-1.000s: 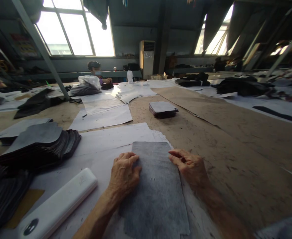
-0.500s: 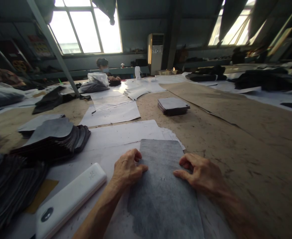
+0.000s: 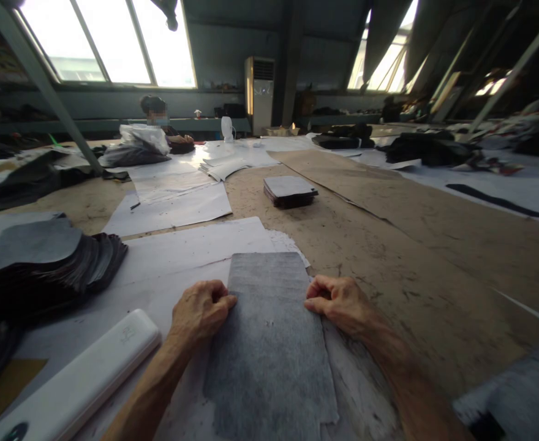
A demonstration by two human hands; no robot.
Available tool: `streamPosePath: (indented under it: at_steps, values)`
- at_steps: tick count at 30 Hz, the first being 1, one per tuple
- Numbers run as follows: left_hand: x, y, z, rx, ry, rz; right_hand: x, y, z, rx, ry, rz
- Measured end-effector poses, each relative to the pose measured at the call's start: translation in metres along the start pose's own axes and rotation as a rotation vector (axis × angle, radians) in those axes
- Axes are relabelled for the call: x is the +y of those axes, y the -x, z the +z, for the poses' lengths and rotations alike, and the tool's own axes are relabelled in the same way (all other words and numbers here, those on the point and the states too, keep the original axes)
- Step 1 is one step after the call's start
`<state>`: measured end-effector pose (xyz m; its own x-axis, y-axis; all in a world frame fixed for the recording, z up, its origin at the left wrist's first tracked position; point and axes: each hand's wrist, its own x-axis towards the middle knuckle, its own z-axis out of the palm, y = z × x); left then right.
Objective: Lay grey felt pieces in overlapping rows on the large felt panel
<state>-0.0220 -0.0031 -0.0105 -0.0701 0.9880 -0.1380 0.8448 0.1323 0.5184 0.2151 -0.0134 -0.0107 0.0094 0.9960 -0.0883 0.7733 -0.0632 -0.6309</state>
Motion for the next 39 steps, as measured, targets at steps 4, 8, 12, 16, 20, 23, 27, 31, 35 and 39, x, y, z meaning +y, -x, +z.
streamPosePath:
  at_steps: [4, 8, 12, 16, 20, 23, 27, 31, 35, 39]
  values:
    - [0.000, 0.000, 0.001, 0.008, -0.003, -0.006, 0.001, 0.000, 0.002, 0.031, -0.008, -0.010]
    - [0.001, 0.000, 0.001, 0.019, -0.015, -0.016, 0.000, -0.001, 0.004, 0.051, -0.009, -0.009]
    - [0.003, 0.001, 0.003, 0.040, -0.039, -0.020, -0.001, -0.002, 0.004, 0.054, 0.009, -0.008]
    - [0.002, 0.001, 0.008, 0.143, -0.036, 0.044, 0.000, -0.002, 0.004, 0.147, 0.054, -0.123]
    - [-0.002, -0.001, 0.011, 0.179, 0.012, 0.257, 0.004, -0.005, 0.005, 0.155, 0.075, -0.226]
    - [-0.003, -0.004, 0.010, 0.139, 0.019, 0.262, 0.006, -0.007, 0.006, 0.130, 0.070, -0.211]
    - [-0.003, -0.006, 0.010, 0.134, 0.014, 0.183, 0.007, -0.007, 0.006, 0.079, 0.049, -0.074]
    - [-0.002, -0.007, 0.010, 0.098, 0.017, 0.127, 0.006, -0.006, 0.004, 0.051, 0.035, 0.030]
    - [-0.001, -0.008, 0.009, 0.079, 0.013, 0.101, 0.004, -0.005, 0.005, 0.058, 0.039, 0.034]
    - [-0.001, -0.008, 0.007, 0.055, 0.015, 0.095, 0.002, -0.005, 0.006, 0.073, 0.081, 0.043]
